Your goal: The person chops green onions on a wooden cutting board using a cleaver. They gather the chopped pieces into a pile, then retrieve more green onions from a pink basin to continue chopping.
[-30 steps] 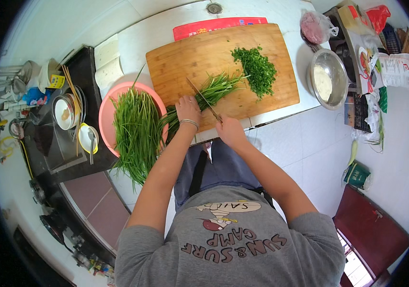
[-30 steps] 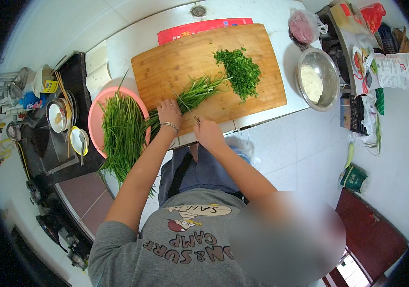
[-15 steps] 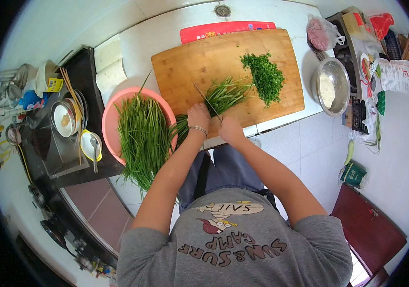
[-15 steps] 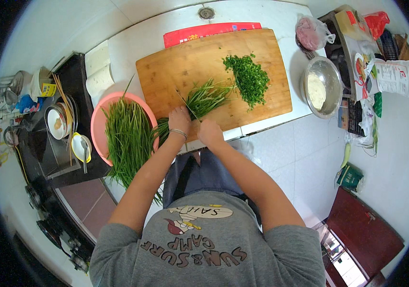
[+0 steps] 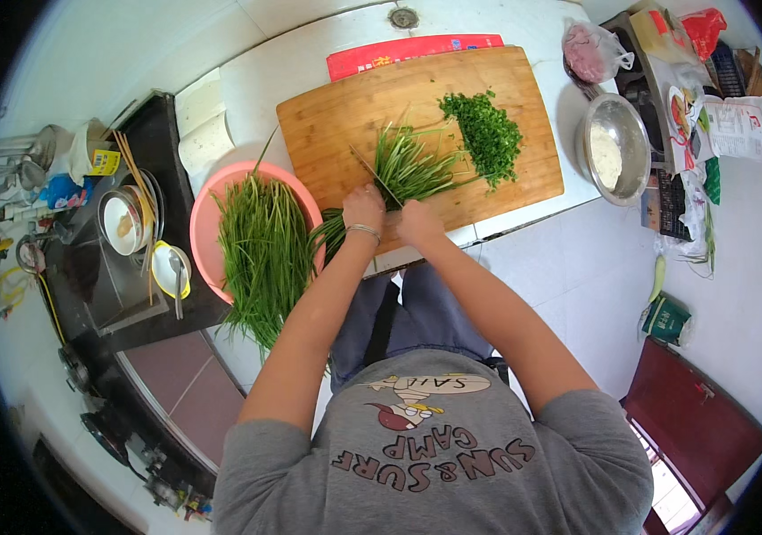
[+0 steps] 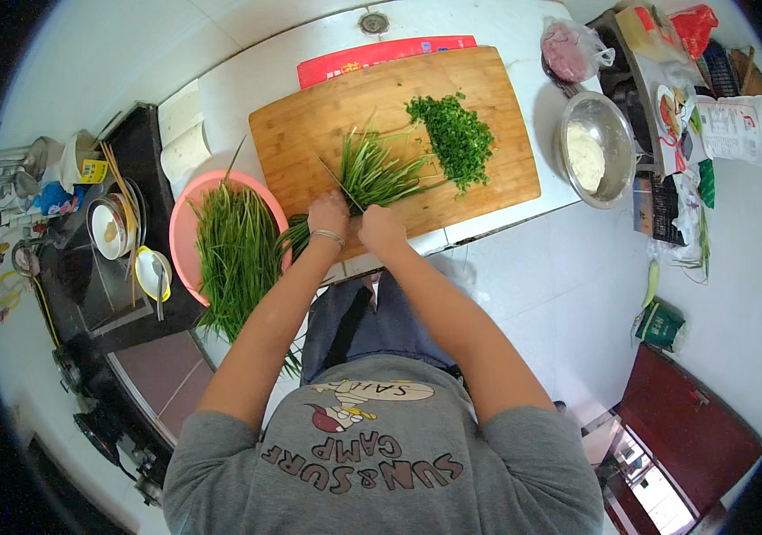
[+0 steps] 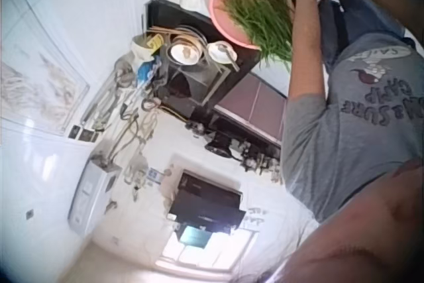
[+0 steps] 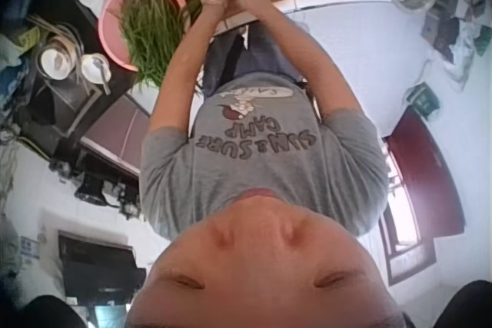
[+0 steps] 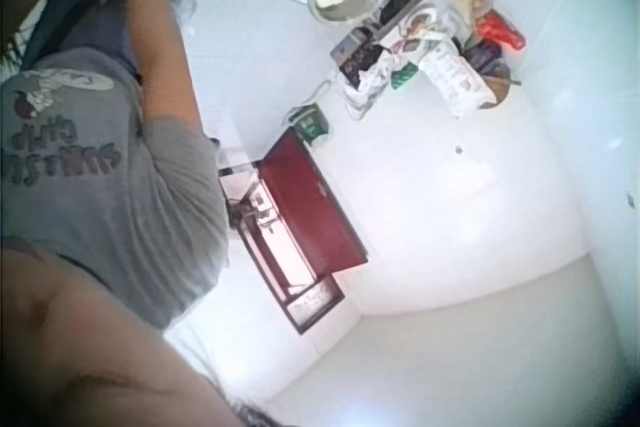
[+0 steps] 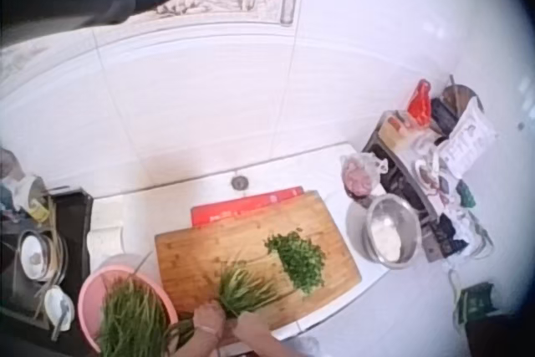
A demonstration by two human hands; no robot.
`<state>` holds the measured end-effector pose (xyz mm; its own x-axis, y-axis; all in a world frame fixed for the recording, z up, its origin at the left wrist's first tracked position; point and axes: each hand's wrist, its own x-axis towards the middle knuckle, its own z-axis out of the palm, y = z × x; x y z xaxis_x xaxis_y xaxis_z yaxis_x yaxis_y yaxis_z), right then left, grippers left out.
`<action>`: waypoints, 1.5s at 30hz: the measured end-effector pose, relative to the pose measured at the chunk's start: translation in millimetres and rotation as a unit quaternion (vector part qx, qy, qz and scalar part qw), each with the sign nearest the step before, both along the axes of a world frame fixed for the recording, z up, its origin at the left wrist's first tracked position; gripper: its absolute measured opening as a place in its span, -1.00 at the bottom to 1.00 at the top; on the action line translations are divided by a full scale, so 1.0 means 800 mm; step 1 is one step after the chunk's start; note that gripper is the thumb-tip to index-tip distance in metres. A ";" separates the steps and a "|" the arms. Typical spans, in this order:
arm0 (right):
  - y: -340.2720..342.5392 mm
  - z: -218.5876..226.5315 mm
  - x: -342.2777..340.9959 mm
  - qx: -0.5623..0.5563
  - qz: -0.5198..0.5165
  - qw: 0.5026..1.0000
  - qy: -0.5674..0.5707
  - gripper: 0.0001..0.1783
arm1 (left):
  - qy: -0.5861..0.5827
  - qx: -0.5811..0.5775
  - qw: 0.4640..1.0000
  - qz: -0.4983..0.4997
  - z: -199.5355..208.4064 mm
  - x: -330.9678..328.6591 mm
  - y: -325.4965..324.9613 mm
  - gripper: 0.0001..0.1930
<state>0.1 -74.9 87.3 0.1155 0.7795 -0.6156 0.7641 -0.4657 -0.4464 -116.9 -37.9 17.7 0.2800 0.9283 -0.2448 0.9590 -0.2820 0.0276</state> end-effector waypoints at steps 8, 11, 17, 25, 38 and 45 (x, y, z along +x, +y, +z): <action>0.027 -0.019 -0.014 0.033 -0.017 0.999 0.016 -0.83 | -0.004 -0.006 1.000 -0.022 0.008 -0.012 -0.003 -0.88; 0.019 -0.026 -0.010 0.038 -0.040 0.998 0.007 -0.82 | -0.046 -0.054 0.994 0.085 0.039 -0.012 0.004 -0.78; 0.024 -0.024 0.007 0.029 -0.055 0.997 0.039 -0.74 | -0.217 -0.068 0.933 0.277 0.098 -0.035 0.039 -0.52; -0.005 0.040 0.042 0.147 -0.140 0.971 0.123 -0.77 | -0.135 -0.062 0.912 0.383 0.060 -0.019 0.110 -0.25; -0.049 0.057 0.134 0.174 -0.227 0.950 0.123 -0.74 | -0.024 -0.086 0.996 0.022 0.130 0.073 0.065 0.31; -0.075 0.042 0.146 0.205 -0.221 0.949 0.091 -0.71 | 0.051 -0.142 0.988 -0.037 0.107 0.123 0.060 0.49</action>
<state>117.1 -134.8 120.6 0.4077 0.8579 -0.3128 0.4273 -0.4820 -0.7649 -18.8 10.5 103.3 0.3058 0.7956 -0.5230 0.9377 -0.3468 0.0207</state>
